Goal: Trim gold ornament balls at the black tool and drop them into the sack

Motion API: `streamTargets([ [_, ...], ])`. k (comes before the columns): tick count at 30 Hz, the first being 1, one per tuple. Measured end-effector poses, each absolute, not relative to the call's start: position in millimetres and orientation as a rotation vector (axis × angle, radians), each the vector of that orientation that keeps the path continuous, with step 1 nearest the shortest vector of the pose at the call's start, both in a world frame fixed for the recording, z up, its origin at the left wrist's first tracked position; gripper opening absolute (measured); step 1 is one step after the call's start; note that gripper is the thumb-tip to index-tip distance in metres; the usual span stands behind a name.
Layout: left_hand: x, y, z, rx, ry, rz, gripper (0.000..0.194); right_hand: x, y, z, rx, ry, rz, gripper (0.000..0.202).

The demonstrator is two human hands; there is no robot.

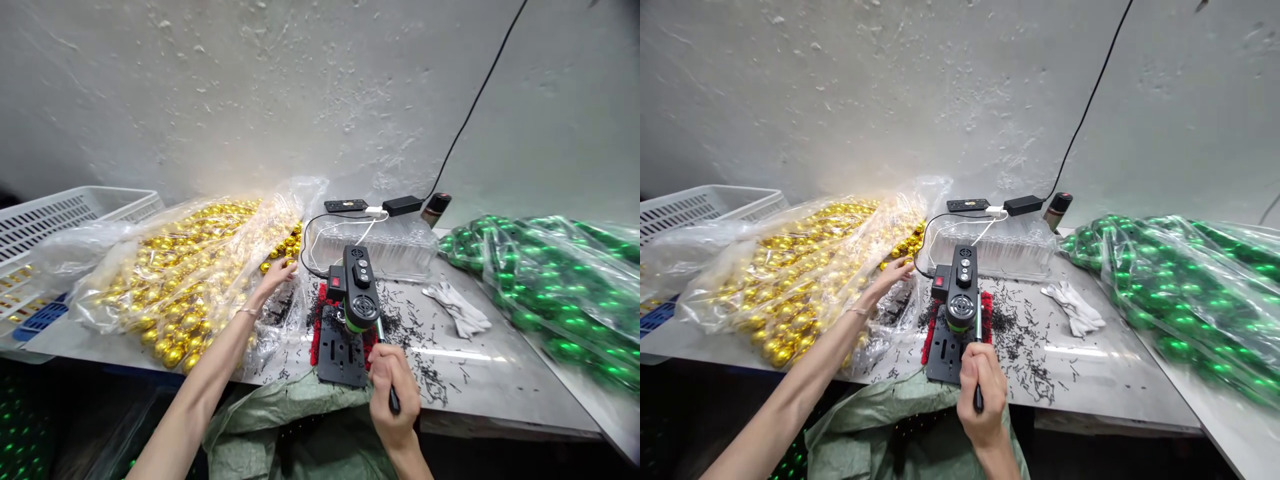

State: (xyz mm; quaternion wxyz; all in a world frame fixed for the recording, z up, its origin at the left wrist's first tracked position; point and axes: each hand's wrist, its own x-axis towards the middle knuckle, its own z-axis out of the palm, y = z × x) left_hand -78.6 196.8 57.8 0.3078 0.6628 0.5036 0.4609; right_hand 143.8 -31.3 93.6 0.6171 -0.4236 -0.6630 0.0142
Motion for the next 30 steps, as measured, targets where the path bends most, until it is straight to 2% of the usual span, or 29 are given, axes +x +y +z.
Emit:
streamTargets([
  [6, -78, 99, 58, 0.999, 0.994, 1.014, 0.039, 145, -30, 92, -0.978, -1.525, 0.013, 0.027],
  [10, -57, 50, 49, 0.849, 0.925, 0.92, 0.045, 146, -31, 92, -1.0, -1.539, 0.011, 0.027],
  [14, -26, 29, 35, 1.006, 1.023, 0.882, 0.051, 147, -31, 92, -1.001, -1.558, 0.001, 0.027],
  [22, 5, 26, 21, 1.76, 1.29, 0.921, 0.034, 147, -32, 93, -1.011, -1.569, -0.012, 0.027],
  [30, 10, 30, 12, 1.936, 1.212, 1.036, 0.033, 147, -32, 89, -1.006, -1.566, 0.007, 0.026],
])
